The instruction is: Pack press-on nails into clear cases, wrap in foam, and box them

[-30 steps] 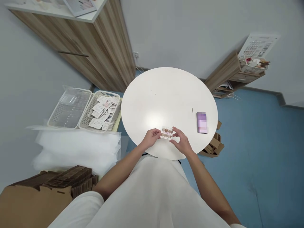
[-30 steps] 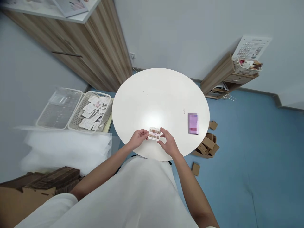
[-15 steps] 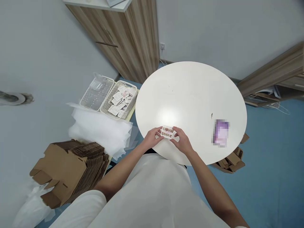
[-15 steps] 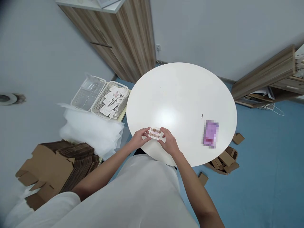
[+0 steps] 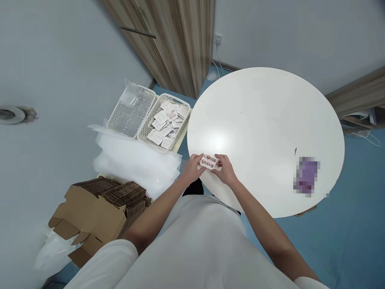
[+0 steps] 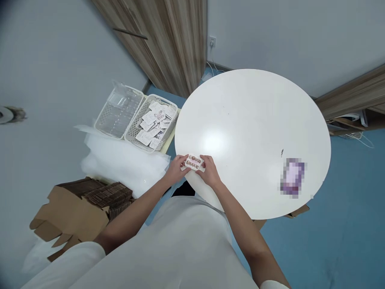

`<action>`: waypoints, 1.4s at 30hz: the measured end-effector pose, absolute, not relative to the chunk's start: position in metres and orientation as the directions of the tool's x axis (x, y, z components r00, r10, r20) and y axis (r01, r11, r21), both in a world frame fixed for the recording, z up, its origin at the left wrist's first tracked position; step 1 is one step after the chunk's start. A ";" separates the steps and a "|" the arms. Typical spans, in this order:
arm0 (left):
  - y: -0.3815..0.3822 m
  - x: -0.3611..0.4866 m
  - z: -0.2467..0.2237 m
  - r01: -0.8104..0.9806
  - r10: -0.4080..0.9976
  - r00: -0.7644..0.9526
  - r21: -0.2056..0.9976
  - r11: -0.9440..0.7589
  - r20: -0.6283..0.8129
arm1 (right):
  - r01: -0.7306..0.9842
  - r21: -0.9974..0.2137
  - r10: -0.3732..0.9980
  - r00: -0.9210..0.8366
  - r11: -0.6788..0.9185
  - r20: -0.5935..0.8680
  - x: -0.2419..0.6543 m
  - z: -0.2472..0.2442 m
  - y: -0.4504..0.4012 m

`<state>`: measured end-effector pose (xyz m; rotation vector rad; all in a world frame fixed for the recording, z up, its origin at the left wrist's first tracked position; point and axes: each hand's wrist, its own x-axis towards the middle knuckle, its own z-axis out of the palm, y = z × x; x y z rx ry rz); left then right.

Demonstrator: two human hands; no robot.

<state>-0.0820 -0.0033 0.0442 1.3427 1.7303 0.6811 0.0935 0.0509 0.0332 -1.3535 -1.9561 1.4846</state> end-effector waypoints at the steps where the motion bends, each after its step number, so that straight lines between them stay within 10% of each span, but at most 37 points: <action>1: -0.001 -0.092 0.041 0.525 0.957 -0.092 0.803 0.282 -0.276 | 0.501 -0.865 0.829 -0.487 0.007 -0.275 0.083 0.030 0.054; 16: 0.047 -0.153 0.001 0.650 0.952 0.014 0.726 0.224 -0.306 | 0.762 -0.644 0.871 -0.363 0.073 -0.331 0.004 -0.005 0.094; 27: 0.036 -0.150 0.009 0.643 0.941 -0.032 0.714 0.278 -0.338 | 0.412 -0.829 0.872 -0.144 -0.378 -0.469 -0.004 0.005 0.043; 42: 0.043 -0.147 0.006 0.642 0.960 -0.018 0.733 0.225 -0.279 | 0.378 -0.848 0.890 -0.116 -0.371 -0.441 -0.008 0.002 0.061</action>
